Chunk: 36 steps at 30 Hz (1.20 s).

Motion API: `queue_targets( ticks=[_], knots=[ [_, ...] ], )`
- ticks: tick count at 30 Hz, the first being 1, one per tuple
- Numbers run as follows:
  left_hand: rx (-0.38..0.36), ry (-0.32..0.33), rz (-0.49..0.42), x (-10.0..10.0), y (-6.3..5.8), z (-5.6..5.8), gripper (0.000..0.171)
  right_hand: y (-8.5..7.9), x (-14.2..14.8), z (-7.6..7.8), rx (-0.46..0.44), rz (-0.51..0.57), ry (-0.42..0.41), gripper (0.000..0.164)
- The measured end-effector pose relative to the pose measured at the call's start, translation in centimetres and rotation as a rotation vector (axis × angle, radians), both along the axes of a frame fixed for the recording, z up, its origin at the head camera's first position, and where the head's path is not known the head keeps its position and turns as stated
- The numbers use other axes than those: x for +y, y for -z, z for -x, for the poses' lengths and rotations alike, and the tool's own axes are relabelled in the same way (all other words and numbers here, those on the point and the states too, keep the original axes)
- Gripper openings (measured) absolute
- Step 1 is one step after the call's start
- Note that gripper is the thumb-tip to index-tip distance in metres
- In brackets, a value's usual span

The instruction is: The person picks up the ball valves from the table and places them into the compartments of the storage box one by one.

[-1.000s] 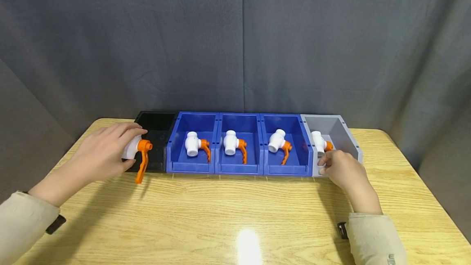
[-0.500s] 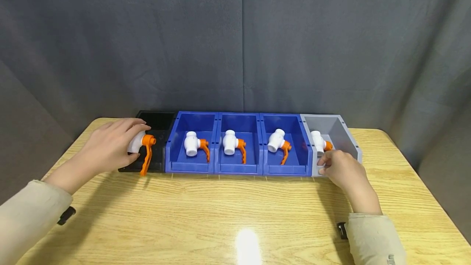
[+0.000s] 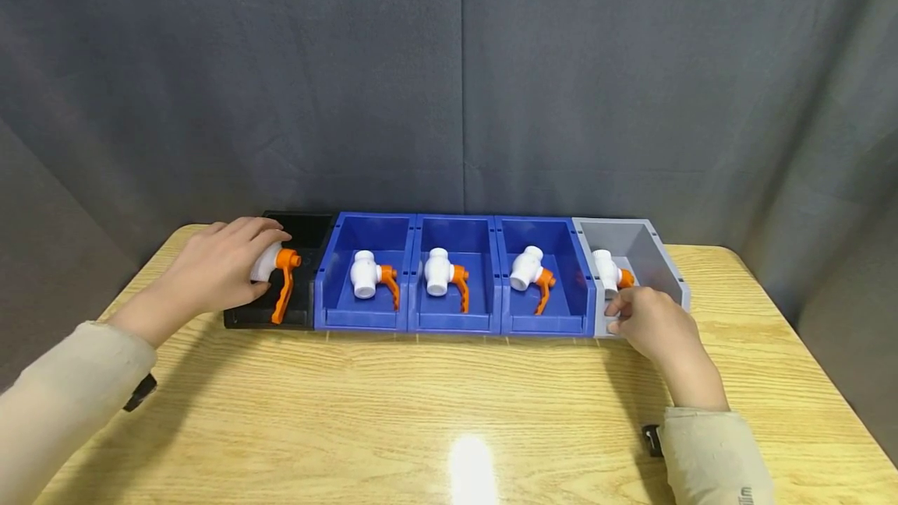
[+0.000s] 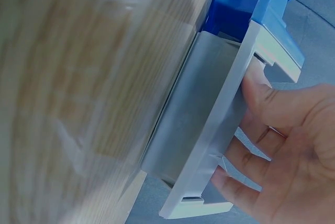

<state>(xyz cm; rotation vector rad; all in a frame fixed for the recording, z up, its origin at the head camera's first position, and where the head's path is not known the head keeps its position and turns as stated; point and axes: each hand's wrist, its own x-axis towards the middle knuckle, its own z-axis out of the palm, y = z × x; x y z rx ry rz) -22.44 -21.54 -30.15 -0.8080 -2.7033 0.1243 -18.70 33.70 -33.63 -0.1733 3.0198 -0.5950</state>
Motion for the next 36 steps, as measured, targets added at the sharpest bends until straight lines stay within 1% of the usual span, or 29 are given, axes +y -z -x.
queue_targets(
  ticks=[7, 13, 21, 28, 36],
  knots=[
    [-0.012, -0.021, 0.040, 0.3, 0.3, 0.8, 0.061, 0.0, 0.1, 0.0, -0.004, 0.002, 0.007, 0.009],
    [-0.054, -0.064, 0.058, 0.5, 0.3, 1.5, 0.062, 0.1, 0.1, 0.0, -0.003, 0.001, 0.005, 0.009],
    [-0.071, -0.071, 0.101, 0.4, 0.1, 2.3, 0.061, 0.1, 0.0, 0.0, 0.009, -0.002, 0.001, 0.009],
    [-0.118, -0.121, 0.143, 0.4, -0.2, 2.8, 0.061, 0.0, -0.1, 0.0, 0.011, -0.007, -0.001, 0.008],
    [-0.147, -0.163, 0.170, 1.0, 0.0, 3.3, 0.061, 0.1, 0.0, 0.0, 0.009, -0.007, -0.007, 0.009]
  ],
)
